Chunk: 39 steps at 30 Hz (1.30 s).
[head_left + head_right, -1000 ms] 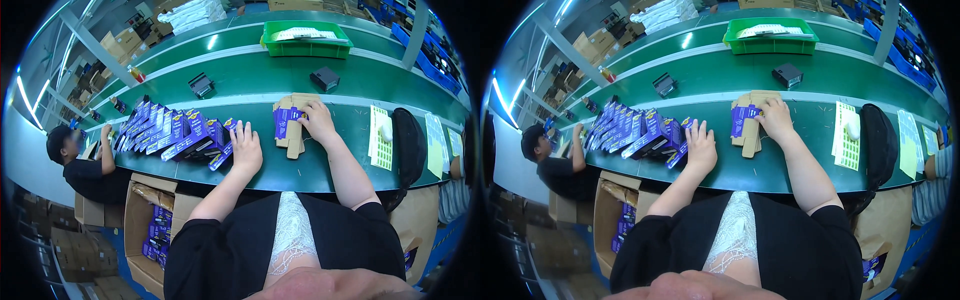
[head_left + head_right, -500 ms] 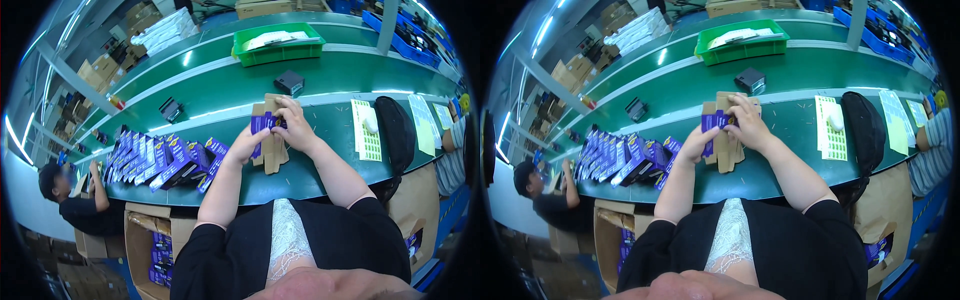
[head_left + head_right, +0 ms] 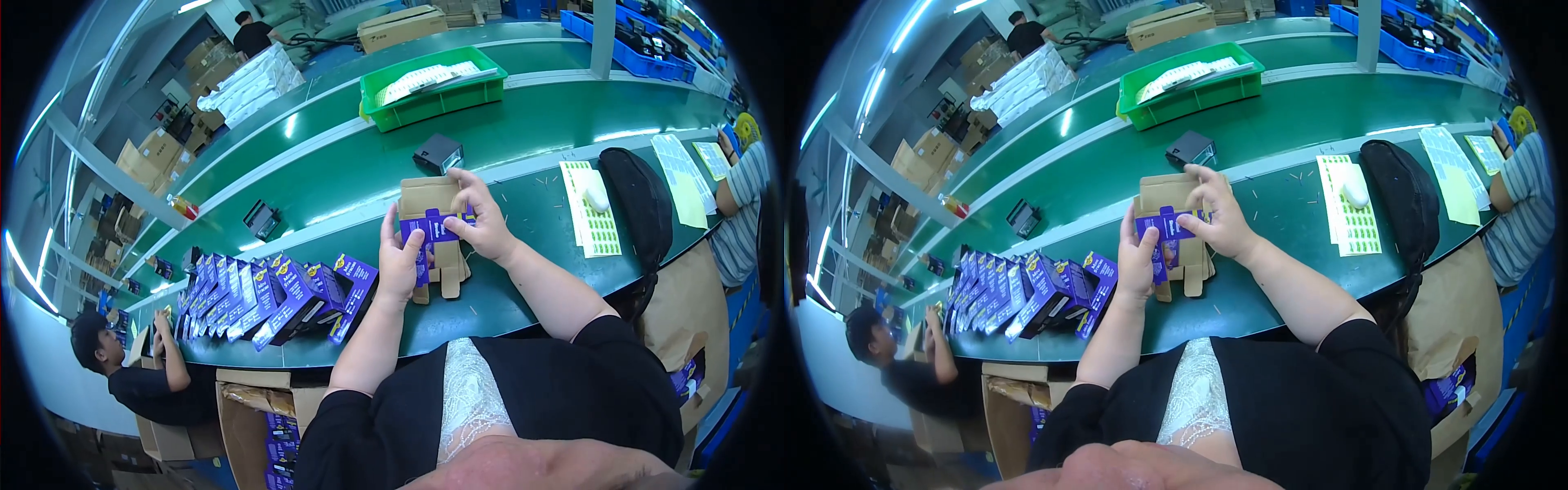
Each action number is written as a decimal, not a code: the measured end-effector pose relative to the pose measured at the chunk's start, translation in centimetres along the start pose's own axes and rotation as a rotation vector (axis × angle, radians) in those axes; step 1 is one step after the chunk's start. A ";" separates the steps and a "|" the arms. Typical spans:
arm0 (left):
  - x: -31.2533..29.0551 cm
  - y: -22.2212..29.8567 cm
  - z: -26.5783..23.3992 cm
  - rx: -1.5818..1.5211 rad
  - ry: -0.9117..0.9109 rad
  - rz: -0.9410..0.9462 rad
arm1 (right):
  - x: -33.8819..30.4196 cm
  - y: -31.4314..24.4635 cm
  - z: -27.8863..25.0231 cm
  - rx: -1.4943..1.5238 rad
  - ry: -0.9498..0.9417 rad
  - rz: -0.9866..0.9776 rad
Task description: Packaging products into cardboard inserts at a factory assembly line.
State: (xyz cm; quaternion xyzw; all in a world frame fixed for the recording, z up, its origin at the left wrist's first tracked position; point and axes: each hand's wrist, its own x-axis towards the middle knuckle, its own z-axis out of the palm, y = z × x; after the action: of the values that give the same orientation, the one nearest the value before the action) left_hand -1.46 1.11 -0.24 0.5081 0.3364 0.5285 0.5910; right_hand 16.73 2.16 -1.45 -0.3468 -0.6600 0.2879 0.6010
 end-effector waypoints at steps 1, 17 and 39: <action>-0.1 0.1 0.2 0.039 0.024 0.045 | -0.1 0.1 0.3 0.059 0.060 0.070; 0.2 -0.4 -0.8 -0.150 -0.145 -0.121 | 0.0 -0.4 0.1 0.185 -0.066 0.161; 0.5 -1.1 -1.5 -0.151 -0.088 -0.060 | 0.3 -2.2 1.5 0.508 0.133 0.248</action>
State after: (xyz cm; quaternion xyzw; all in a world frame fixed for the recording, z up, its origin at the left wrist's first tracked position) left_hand -2.46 2.00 -1.59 0.4744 0.2843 0.5118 0.6574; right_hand 15.03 1.13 0.29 -0.2812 -0.4784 0.4918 0.6710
